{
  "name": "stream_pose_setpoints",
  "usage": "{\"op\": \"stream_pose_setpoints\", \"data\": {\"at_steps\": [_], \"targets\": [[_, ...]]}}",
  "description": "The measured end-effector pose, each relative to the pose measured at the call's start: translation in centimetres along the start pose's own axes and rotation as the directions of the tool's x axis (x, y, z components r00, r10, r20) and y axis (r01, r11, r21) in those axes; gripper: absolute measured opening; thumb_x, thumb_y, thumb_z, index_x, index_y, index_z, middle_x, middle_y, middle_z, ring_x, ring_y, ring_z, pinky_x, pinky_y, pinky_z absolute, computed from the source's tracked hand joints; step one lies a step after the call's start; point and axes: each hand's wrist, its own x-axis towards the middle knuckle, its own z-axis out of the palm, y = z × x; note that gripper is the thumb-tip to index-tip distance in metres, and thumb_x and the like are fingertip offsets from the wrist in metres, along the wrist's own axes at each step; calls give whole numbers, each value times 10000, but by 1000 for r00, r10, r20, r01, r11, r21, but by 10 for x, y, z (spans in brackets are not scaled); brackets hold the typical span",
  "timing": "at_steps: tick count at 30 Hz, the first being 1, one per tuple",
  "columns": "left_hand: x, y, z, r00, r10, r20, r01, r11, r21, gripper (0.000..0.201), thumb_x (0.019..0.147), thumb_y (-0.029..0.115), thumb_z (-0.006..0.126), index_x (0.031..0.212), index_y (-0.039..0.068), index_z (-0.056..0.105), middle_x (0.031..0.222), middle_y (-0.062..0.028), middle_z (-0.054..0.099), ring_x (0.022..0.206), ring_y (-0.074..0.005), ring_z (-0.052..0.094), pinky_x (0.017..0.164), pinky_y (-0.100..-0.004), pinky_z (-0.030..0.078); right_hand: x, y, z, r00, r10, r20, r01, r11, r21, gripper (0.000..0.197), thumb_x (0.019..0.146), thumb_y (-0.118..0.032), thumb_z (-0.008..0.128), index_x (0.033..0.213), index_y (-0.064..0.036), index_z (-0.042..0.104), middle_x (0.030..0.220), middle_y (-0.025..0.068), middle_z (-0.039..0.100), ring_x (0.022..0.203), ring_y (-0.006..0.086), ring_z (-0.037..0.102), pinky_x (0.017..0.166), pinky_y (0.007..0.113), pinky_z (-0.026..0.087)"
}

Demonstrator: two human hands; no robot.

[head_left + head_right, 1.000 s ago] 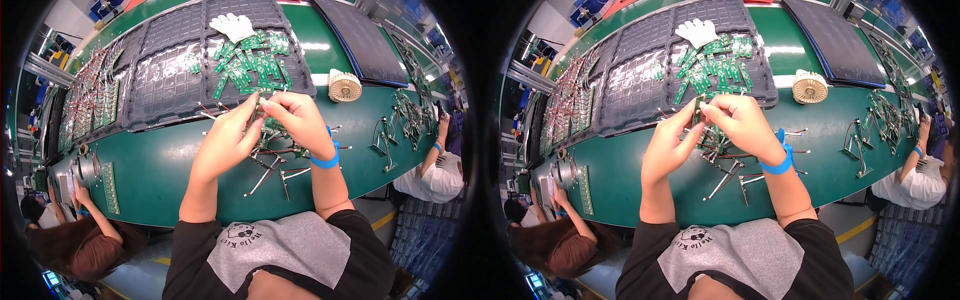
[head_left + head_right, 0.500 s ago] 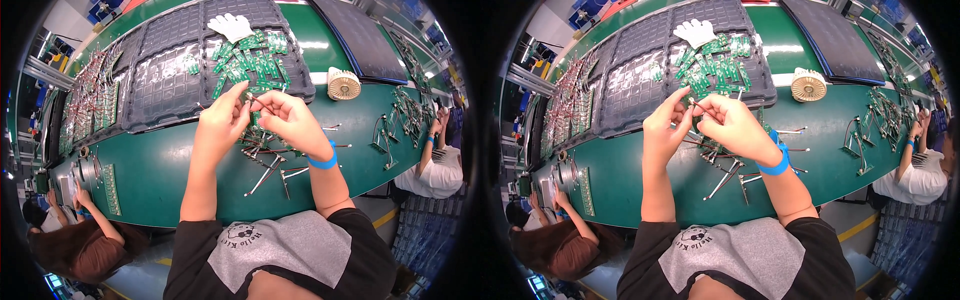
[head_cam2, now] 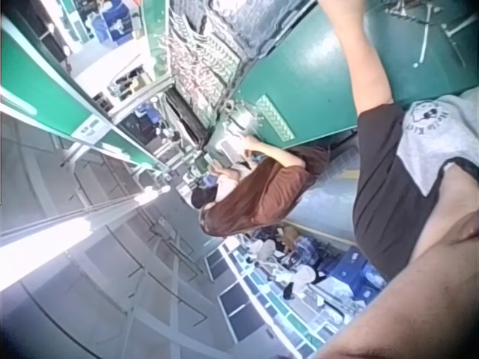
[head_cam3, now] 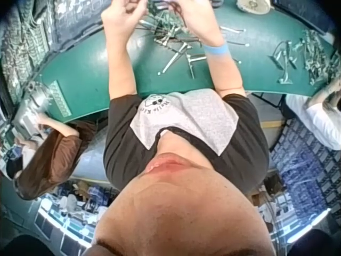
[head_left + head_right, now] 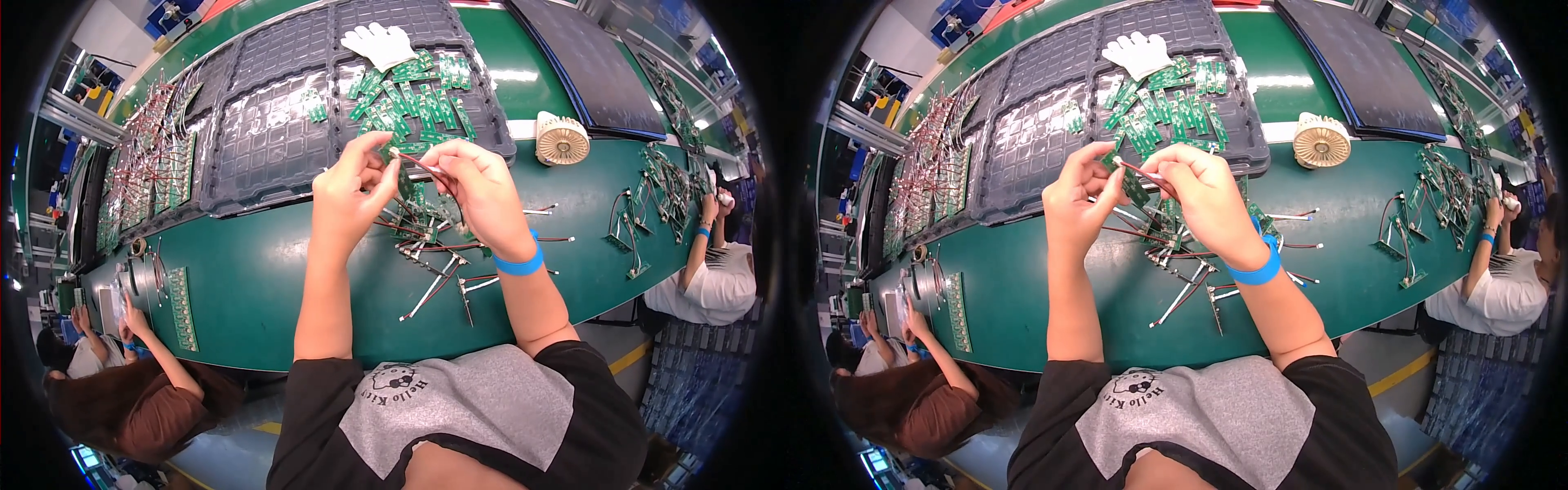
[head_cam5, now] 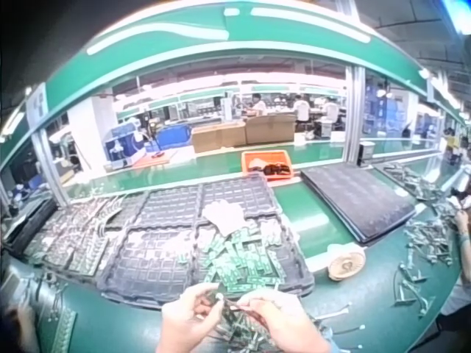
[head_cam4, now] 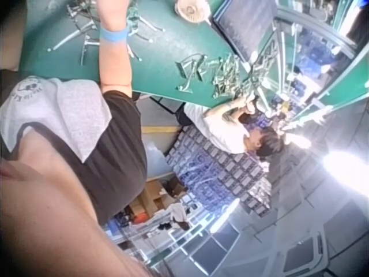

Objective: The person connects wire harnesses to circuit boards by hand, handles and turns a small portable fan, and attaches more wire harnesses to circuit boards.

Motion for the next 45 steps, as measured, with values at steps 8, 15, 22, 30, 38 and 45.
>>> {"op": "stream_pose_setpoints", "data": {"at_steps": [8,15,22,30,38,45], "targets": [[-1,9,-6,1000,-12,-14,11,1000,-28,282,716,-13,613,970,30,500,711,-52,593,567,-86,595,506,-196,463,7,6,-7,925,-378,-34,323,829,-456,201,850,-63,405,929,36,561,797,43,568,706,85,477,655,210,406],[-1,14,-6,999,17,-42,-19,999,-46,343,719,-38,597,1043,45,518,767,-68,601,610,-111,619,530,-214,486,5,5,-3,990,-132,-42,122,975,-186,290,899,-129,387,1126,47,428,779,91,588,663,113,547,604,210,417],[-2,12,-8,991,130,7,-130,991,-8,309,719,-46,587,1014,37,545,780,-69,599,654,-122,629,527,-221,487,8,7,-10,988,-112,-110,110,994,-25,214,857,-118,480,1019,22,482,728,121,603,585,113,577,472,188,414],[-1,11,-8,993,90,75,-94,994,51,214,713,6,609,898,19,503,812,-78,602,683,-159,636,558,-243,496,2,-6,1,995,-30,93,51,971,-235,115,772,-62,598,838,31,613,699,53,604,596,61,534,507,185,417],[3,18,-20,970,107,220,-134,985,111,232,700,-19,586,927,26,600,822,-87,618,673,-129,609,595,-234,492,9,-1,1,995,-45,88,73,937,-341,93,774,-59,591,799,30,595,690,22,581,608,47,511,527,186,409],[-5,19,-12,969,180,170,-193,979,65,113,740,33,571,852,24,571,732,-91,587,627,-188,608,550,-263,474,-5,-3,1,999,-30,42,41,947,-320,86,780,-39,585,853,6,596,721,21,585,590,53,526,507,172,402]]}}
